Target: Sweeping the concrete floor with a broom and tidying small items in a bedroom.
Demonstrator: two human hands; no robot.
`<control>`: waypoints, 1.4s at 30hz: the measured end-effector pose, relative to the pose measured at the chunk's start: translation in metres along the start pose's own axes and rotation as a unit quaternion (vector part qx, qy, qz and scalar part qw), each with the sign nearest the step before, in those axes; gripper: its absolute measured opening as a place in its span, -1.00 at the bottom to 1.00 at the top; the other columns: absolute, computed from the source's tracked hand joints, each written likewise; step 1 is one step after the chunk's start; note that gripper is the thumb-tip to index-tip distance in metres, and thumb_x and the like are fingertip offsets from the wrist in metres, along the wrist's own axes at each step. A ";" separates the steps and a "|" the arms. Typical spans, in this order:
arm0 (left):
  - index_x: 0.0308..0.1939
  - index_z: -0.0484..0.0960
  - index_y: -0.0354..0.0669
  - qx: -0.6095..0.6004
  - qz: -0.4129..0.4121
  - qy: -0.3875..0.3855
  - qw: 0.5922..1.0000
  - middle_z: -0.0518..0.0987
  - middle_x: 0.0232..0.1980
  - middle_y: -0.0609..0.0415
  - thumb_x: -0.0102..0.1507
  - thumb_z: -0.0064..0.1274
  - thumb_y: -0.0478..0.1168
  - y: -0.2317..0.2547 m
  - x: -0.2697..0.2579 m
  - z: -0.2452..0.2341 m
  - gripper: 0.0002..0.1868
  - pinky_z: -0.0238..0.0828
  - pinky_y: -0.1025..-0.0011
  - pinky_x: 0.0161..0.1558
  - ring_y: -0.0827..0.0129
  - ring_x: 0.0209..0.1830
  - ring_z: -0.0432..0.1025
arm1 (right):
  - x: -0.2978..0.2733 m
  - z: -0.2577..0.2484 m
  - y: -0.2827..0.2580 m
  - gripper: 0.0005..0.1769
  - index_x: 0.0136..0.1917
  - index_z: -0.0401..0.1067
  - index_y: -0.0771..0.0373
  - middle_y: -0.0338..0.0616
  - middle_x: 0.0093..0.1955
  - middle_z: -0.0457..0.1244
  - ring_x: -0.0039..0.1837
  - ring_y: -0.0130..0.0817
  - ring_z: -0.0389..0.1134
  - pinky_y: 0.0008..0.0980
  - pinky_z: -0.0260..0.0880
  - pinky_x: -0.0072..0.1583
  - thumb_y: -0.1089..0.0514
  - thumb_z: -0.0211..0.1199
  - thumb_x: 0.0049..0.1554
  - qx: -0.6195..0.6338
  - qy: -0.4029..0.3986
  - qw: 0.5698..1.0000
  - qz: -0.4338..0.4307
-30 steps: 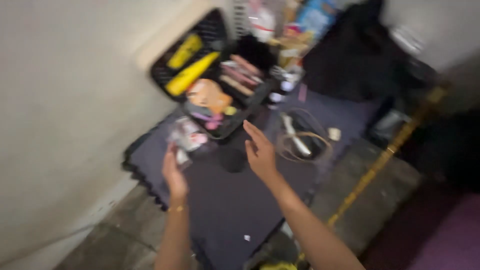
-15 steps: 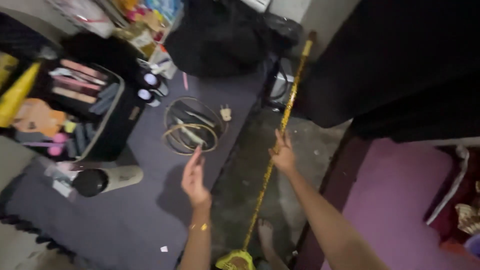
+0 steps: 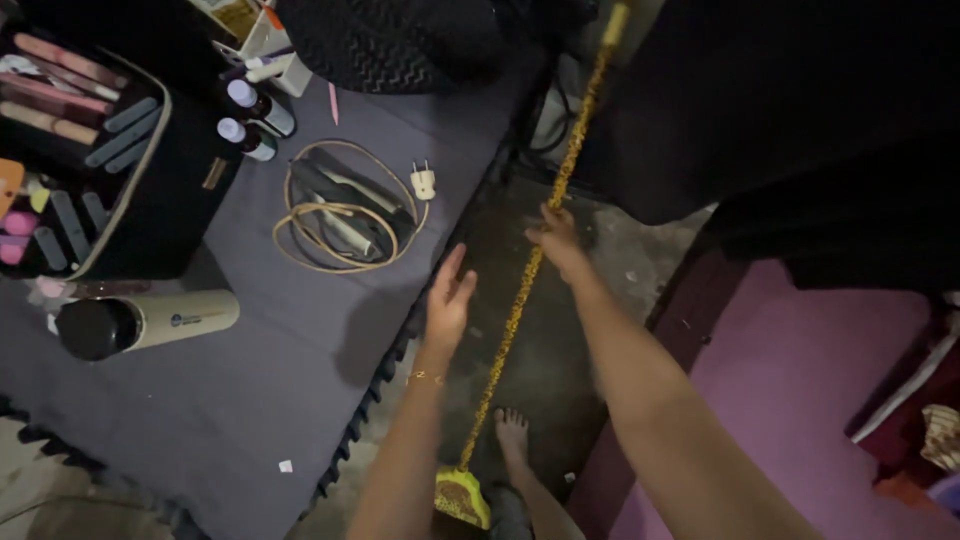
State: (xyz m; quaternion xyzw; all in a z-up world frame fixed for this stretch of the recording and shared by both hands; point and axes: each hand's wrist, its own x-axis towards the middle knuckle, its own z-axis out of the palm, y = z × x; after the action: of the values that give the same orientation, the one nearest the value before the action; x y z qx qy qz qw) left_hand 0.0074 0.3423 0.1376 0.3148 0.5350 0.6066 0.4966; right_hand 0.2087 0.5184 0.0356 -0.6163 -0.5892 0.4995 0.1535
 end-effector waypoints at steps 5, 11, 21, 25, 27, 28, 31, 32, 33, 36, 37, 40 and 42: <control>0.54 0.12 -0.26 0.081 -0.016 0.003 0.997 0.21 0.58 -0.05 0.19 0.13 -0.48 0.027 -0.058 0.003 -0.15 0.01 0.34 0.45 0.26 0.59 0.06 | -0.120 0.016 -0.102 -0.41 0.46 0.37 0.15 -0.10 0.45 0.15 0.36 -0.20 0.24 -0.29 0.31 0.33 0.19 0.36 0.16 0.141 0.014 0.975 -0.172; 0.25 0.42 -0.26 0.071 -0.015 0.021 0.997 0.55 0.03 0.04 0.25 0.08 -0.42 0.037 -0.175 -0.021 -0.54 0.40 0.39 0.06 0.34 0.02 0.45 | -0.333 0.002 -0.235 -0.61 0.25 0.55 0.20 -0.12 0.28 0.21 0.27 -0.25 0.33 -0.34 0.36 0.29 0.26 0.37 0.12 0.180 0.003 0.920 -0.348; -0.43 0.59 -0.20 0.186 -0.135 -0.056 0.972 0.47 -0.56 0.21 0.25 0.25 -0.01 0.230 -0.395 0.056 -0.65 0.26 0.45 -0.44 0.52 -0.55 0.33 | -0.599 -0.209 -0.429 -0.35 0.61 -0.10 0.11 -0.04 0.12 0.23 0.00 -0.25 0.35 -0.27 0.49 -0.06 0.17 0.11 0.38 0.419 -0.004 0.793 -0.441; -0.45 0.56 -0.28 0.213 -0.074 -0.094 0.970 0.45 -0.53 0.19 0.29 0.24 0.03 0.265 -0.419 0.090 -0.56 0.28 0.41 -0.39 0.50 -0.50 0.32 | -0.688 -0.274 -0.476 -0.38 0.61 -0.06 0.12 -0.03 -0.10 0.21 -0.27 -0.29 0.26 -0.34 0.35 -0.21 0.17 0.15 0.41 0.391 -0.045 0.774 -0.497; -0.36 0.63 -0.25 0.232 -0.030 -0.109 0.966 0.51 -0.49 0.22 0.27 0.23 0.02 0.304 -0.411 0.123 -0.63 0.33 0.42 -0.32 0.52 -0.44 0.37 | -0.711 -0.305 -0.493 -0.58 0.46 0.08 0.24 -0.03 -0.20 0.17 -0.36 -0.32 0.21 -0.39 0.29 -0.30 0.14 0.13 0.45 0.444 -0.059 0.750 -0.487; -0.36 0.63 -0.25 0.231 -0.028 -0.115 0.966 0.51 -0.49 0.22 0.27 0.23 0.02 0.313 -0.397 0.141 -0.63 0.33 0.42 -0.32 0.52 -0.44 0.37 | -0.721 -0.323 -0.496 -0.58 0.46 0.08 0.24 -0.03 -0.20 0.17 -0.36 -0.32 0.21 -0.39 0.29 -0.30 0.14 0.13 0.45 0.442 -0.054 0.750 -0.489; -0.29 0.66 -0.19 0.178 0.009 -0.156 0.972 0.53 -0.42 0.24 0.28 0.23 -0.01 0.336 -0.361 0.194 -0.70 0.35 0.43 -0.27 0.57 -0.36 0.37 | -0.746 -0.361 -0.499 -0.72 0.27 0.17 0.34 0.01 -0.21 0.18 -0.34 -0.30 0.22 -0.37 0.31 -0.28 0.10 0.11 0.49 0.448 -0.032 0.737 -0.504; -0.26 0.65 -0.19 0.195 0.038 -0.157 0.967 0.52 -0.41 0.22 0.27 0.24 -0.03 0.346 -0.350 0.213 -0.71 0.34 0.43 -0.27 0.58 -0.36 0.35 | -0.754 -0.370 -0.498 -0.76 0.22 0.20 0.34 0.01 -0.22 0.18 -0.34 -0.30 0.21 -0.36 0.31 -0.27 0.13 0.13 0.49 0.404 -0.013 0.741 -0.536; -0.24 0.65 -0.19 0.212 0.066 -0.159 0.962 0.51 -0.40 0.19 0.25 0.25 -0.04 0.356 -0.337 0.232 -0.73 0.33 0.43 -0.26 0.58 -0.36 0.34 | -0.762 -0.378 -0.498 -0.78 0.16 0.22 0.34 0.02 -0.22 0.18 -0.34 -0.30 0.21 -0.36 0.31 -0.26 0.15 0.15 0.49 0.358 0.006 0.743 -0.566; -0.21 0.66 -0.22 0.233 0.123 -0.155 0.952 0.57 -0.38 0.11 0.25 0.28 -0.05 0.361 -0.297 0.278 -0.71 0.38 0.39 -0.21 0.51 -0.34 0.38 | -0.754 -0.380 -0.490 -0.87 0.03 0.24 0.29 -0.03 -0.26 0.19 -0.33 -0.32 0.23 -0.40 0.35 -0.28 0.23 0.14 0.38 0.245 0.070 0.761 -0.597; -0.21 0.66 -0.22 0.231 0.124 -0.159 0.952 0.57 -0.38 0.11 0.25 0.28 -0.05 0.363 -0.285 0.288 -0.71 0.38 0.39 -0.21 0.51 -0.34 0.38 | -0.736 -0.378 -0.475 -0.87 0.03 0.24 0.29 -0.03 -0.26 0.19 -0.33 -0.32 0.23 -0.40 0.35 -0.28 0.23 0.14 0.38 0.242 0.075 0.762 -0.596; -0.13 0.67 -0.20 0.240 0.201 -0.117 0.943 0.64 -0.16 0.04 0.19 0.31 -0.06 0.346 -0.263 0.300 -0.68 0.43 0.37 -0.12 0.40 -0.19 0.51 | -0.689 -0.364 -0.422 -0.80 0.08 0.20 0.29 -0.09 -0.10 0.24 -0.08 -0.34 0.34 -0.45 0.43 -0.03 0.38 0.21 0.30 0.236 0.019 0.773 -0.588; -0.10 0.68 -0.10 0.190 0.102 -0.176 0.960 0.70 -0.15 0.09 0.18 0.20 -0.06 0.315 -0.250 0.290 -0.71 0.47 0.33 -0.06 0.25 -0.15 0.59 | -0.663 -0.352 -0.387 -0.79 -0.08 0.24 0.27 -0.05 -0.19 0.25 -0.15 -0.32 0.31 -0.42 0.34 -0.07 0.43 0.25 0.20 0.088 0.061 0.793 -0.599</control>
State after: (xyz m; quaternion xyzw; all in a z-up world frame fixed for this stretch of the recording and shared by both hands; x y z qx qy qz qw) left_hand 0.2655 0.2262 0.5448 0.5581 0.5100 0.4761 0.4492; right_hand 0.3960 0.1764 0.7842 -0.1527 -0.7834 0.3184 0.5114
